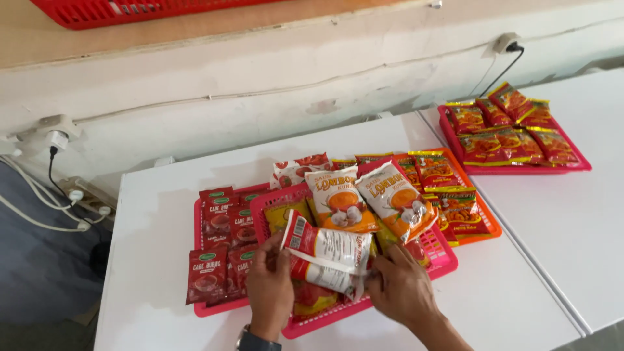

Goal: Wiping condiment packets with a cloth and placing them in a plastic basket.

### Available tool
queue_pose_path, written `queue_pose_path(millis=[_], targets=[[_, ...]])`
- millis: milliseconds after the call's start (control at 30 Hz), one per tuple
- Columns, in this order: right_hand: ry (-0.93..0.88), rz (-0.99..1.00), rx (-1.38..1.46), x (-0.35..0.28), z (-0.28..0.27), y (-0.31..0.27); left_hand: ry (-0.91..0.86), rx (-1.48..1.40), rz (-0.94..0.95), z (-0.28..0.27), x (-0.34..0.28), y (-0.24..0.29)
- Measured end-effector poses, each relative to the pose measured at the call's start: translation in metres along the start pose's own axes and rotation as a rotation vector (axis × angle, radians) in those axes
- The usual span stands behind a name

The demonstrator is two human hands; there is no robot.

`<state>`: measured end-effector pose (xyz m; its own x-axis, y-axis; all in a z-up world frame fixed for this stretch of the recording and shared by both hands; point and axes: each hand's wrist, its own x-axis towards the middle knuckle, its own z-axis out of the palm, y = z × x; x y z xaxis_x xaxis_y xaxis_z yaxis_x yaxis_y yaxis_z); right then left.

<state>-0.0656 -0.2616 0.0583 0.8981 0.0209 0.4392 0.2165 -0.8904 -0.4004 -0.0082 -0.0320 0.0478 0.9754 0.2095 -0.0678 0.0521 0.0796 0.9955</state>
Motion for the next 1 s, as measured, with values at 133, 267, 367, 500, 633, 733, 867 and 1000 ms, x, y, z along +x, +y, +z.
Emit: queue_pose_path(millis=[133,267,367,500,633,733,867,1000], targets=[[-0.019,0.089,0.103,0.004,-0.016,-0.023,-0.025,0.555,0.528,-0.003,-0.017,0.045],[0.029,-0.192,0.148,0.009,-0.011,-0.034,-0.394,0.783,0.855,-0.01,-0.013,0.044],[0.063,-0.211,0.108,0.019,-0.011,-0.036,-0.484,0.815,0.826,-0.005,-0.004,0.047],[0.063,-0.193,0.006,0.023,-0.009,-0.041,-0.418,0.825,0.734,0.003,-0.004,0.047],[0.005,-0.147,-0.006,0.031,-0.006,-0.038,-0.429,0.872,0.623,0.007,0.002,0.058],[-0.125,-0.06,-0.096,0.037,0.0,-0.023,-0.476,0.919,0.575,0.005,0.005,0.057],[-0.264,0.088,0.132,0.049,-0.018,-0.028,-0.508,0.75,0.607,-0.01,0.014,0.047],[-0.267,0.046,0.253,0.037,-0.014,-0.022,-0.522,0.665,0.462,-0.014,0.014,0.046]])
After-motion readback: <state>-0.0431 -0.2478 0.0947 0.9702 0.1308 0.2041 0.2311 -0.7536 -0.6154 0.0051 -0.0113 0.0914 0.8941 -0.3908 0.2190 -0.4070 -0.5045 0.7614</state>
